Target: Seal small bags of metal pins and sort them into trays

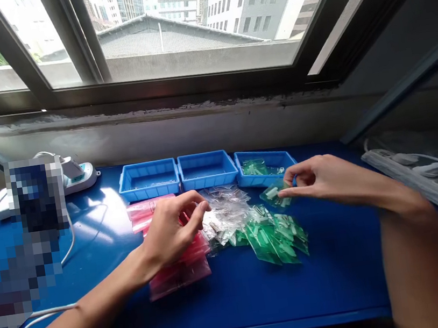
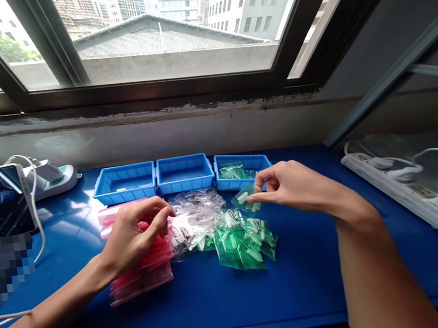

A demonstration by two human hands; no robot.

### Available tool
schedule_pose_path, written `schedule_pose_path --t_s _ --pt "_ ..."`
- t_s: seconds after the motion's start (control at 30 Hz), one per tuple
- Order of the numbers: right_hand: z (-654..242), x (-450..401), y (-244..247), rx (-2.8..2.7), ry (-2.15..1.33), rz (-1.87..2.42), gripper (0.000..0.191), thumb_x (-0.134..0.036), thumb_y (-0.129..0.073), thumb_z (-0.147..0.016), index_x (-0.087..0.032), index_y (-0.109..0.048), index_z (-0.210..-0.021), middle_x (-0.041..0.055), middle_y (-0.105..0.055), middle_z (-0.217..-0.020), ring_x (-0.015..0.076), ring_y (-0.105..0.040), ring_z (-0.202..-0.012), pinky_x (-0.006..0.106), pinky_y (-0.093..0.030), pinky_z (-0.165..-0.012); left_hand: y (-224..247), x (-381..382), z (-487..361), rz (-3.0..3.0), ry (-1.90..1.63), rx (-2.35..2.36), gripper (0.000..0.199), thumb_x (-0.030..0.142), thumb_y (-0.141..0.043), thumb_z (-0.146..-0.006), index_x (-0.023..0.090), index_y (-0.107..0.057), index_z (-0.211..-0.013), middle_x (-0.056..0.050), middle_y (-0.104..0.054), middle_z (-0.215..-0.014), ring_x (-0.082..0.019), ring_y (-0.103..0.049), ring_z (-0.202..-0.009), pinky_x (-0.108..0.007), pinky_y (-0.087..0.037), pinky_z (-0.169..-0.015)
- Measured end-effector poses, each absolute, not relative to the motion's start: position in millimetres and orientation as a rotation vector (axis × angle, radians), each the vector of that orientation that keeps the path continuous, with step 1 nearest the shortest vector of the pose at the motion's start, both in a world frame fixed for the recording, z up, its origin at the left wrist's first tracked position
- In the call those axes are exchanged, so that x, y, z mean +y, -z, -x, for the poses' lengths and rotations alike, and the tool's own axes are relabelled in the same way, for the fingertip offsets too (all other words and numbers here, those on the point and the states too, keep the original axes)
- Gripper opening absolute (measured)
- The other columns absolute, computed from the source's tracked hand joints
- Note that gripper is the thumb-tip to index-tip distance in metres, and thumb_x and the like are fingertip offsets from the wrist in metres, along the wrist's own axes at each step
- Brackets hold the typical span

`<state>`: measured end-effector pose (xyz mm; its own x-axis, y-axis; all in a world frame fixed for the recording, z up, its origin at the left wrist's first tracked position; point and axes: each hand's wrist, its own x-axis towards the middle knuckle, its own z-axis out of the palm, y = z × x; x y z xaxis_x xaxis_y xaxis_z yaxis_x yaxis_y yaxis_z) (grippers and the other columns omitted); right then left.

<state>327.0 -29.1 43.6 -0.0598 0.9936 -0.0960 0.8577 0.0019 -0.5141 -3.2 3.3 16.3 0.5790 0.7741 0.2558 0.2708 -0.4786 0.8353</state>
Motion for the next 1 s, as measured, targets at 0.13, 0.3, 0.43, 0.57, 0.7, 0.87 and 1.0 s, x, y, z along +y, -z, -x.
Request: schedule_pose_path --t_s 0.13,0.3,0.43,0.57,0.7,0.87,1.0 --pt "-283.6 -26.9 -50.2 -1.806 -0.824 1.666 0.053 -0.069 -0.082 -0.074 -0.02 -0.065 -0.062 -0.0035 -0.048 -0.046 0.0093 -0.037 -0.04 0.026 -0.023 -0.039 -17.5 4.9 2.8 -1.974 -0.809 0.861 0.022 0.03 -0.057 -0.1 0.015 -0.068 -0.088 -0.003 -0.071 -0.069 -0.014 -0.066 -0.059 -0.022 -0.051 -0.053" --pt "-223.9 -15.9 -32.4 -1.521 -1.059 1.351 0.047 -0.059 -0.085 -0.075 -0.019 -0.062 -0.069 -0.006 -0.05 -0.045 0.0073 -0.036 -0.038 0.022 -0.025 -0.039 -20.0 9.4 2.8 -1.754 -0.838 0.851 0.02 0.035 -0.067 -0.096 0.015 -0.069 -0.098 -0.002 -0.071 -0.075 -0.012 -0.066 -0.059 -0.022 -0.054 -0.054" --pt "-202.6 -10.6 -17.5 -1.407 -1.117 1.263 0.044 -0.052 -0.089 -0.074 -0.018 -0.061 -0.067 -0.0054 -0.053 -0.045 0.0074 -0.041 -0.038 0.021 -0.03 -0.039 -19.8 13.4 5.3 -1.636 -0.886 0.862 0.02 0.032 -0.07 -0.093 0.013 -0.068 -0.089 -0.002 -0.07 -0.071 -0.01 -0.061 -0.052 -0.019 -0.05 -0.048" --pt "-202.6 -14.2 -7.0 -1.342 -1.135 1.144 0.033 -0.045 -0.088 -0.077 -0.017 -0.071 -0.074 -0.0038 -0.058 -0.05 0.0086 -0.047 -0.039 0.021 -0.036 -0.038 -19.5 16.3 6.2 -1.604 -0.895 0.869 0.019 0.029 -0.068 -0.093 0.013 -0.067 -0.083 -0.002 -0.069 -0.068 -0.009 -0.058 -0.049 -0.018 -0.047 -0.045" --pt "-205.1 -22.1 1.6 -1.348 -1.131 1.112 0.023 -0.037 -0.088 -0.079 -0.018 -0.075 -0.078 -0.0029 -0.062 -0.052 0.0096 -0.051 -0.039 0.021 -0.039 -0.039 -20.7 16.4 5.2 -1.624 -0.875 0.884 0.017 0.026 -0.066 -0.092 0.014 -0.064 -0.079 0.001 -0.063 -0.061 -0.008 -0.054 -0.045 -0.018 -0.045 -0.044" --pt "-203.4 -25.3 4.0 -1.319 -1.131 1.118 0.023 -0.033 -0.088 -0.079 -0.017 -0.072 -0.074 -0.004 -0.06 -0.049 0.009 -0.05 -0.038 0.02 -0.04 -0.039 -21.1 15.8 5.9 -1.652 -0.835 0.888 0.019 0.029 -0.067 -0.093 0.014 -0.066 -0.081 0.004 -0.058 -0.054 -0.007 -0.051 -0.044 -0.018 -0.043 -0.045" --pt "-203.1 -24.3 1.4 -1.306 -1.15 1.131 0.025 -0.033 -0.089 -0.078 -0.017 -0.071 -0.072 -0.0039 -0.059 -0.048 0.0087 -0.05 -0.038 0.019 -0.04 -0.039 -21.1 15.2 6.1 -1.643 -0.793 0.89 0.019 0.028 -0.066 -0.094 0.013 -0.065 -0.082 0.005 -0.058 -0.054 -0.007 -0.051 -0.044 -0.017 -0.042 -0.045"
